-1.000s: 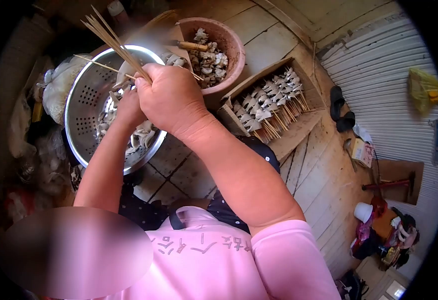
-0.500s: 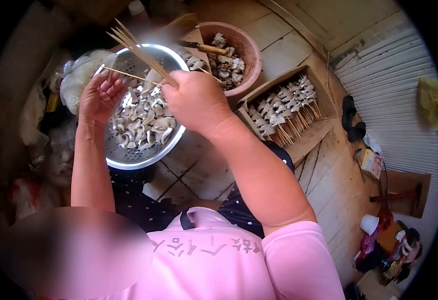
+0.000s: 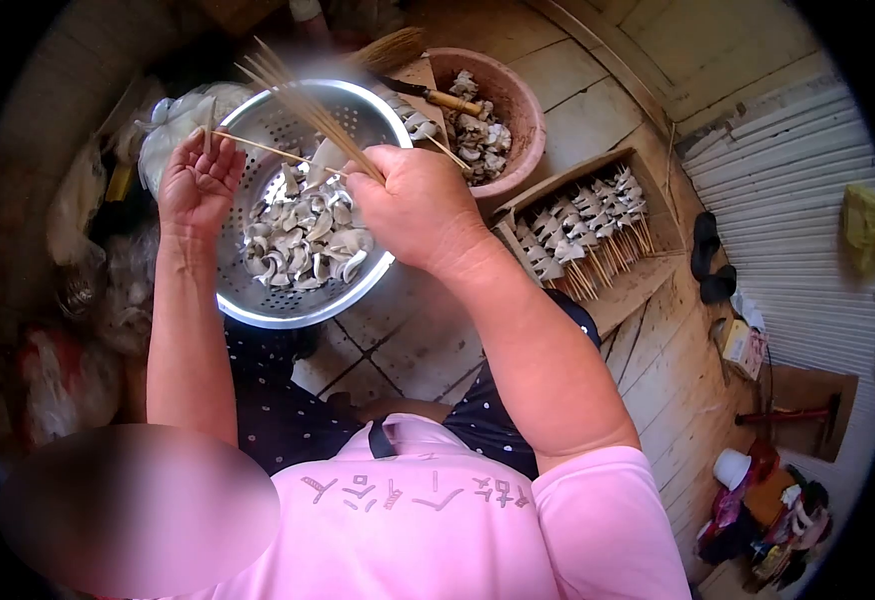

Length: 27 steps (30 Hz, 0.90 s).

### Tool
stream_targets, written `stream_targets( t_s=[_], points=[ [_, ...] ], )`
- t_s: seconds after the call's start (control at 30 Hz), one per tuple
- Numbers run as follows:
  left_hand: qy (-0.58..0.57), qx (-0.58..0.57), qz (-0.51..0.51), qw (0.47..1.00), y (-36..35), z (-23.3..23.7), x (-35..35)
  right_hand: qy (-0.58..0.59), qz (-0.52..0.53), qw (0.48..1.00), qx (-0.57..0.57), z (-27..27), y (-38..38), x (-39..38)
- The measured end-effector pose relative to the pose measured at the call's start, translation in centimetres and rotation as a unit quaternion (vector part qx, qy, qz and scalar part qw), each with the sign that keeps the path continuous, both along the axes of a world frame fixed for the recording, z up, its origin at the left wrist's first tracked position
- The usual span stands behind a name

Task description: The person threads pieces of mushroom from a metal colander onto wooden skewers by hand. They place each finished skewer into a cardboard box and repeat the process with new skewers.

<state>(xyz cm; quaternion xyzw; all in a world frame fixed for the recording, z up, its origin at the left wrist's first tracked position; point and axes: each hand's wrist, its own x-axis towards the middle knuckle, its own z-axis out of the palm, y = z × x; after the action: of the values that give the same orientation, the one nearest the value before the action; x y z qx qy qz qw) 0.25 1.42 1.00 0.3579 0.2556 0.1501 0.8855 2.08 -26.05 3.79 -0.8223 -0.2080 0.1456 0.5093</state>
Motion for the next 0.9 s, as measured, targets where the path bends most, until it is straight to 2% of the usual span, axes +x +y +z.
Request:
stream_targets(
  t_s=[0.27,0.53,0.77,0.9],
  points=[
    [0.023,0.065,-0.008,0.998,-0.6,0.5,0.0,-0.028,-0.011,0.999,-0.027,0.5,-0.3,0.0],
    [0.064,0.152,-0.102,0.981,-1.6,0.8,-0.3,-0.038,-0.024,0.999,-0.005,0.4,-1.0,-0.2],
    [0.077,0.124,-0.242,0.959,-7.6,1.1,-1.4,-0.032,-0.043,0.998,-0.016,0.3,-0.5,-0.2],
    [0.063,0.119,-0.248,0.959,-8.1,0.7,-1.3,-0.038,-0.052,0.998,-0.026,0.2,-0.6,0.0]
  ],
)
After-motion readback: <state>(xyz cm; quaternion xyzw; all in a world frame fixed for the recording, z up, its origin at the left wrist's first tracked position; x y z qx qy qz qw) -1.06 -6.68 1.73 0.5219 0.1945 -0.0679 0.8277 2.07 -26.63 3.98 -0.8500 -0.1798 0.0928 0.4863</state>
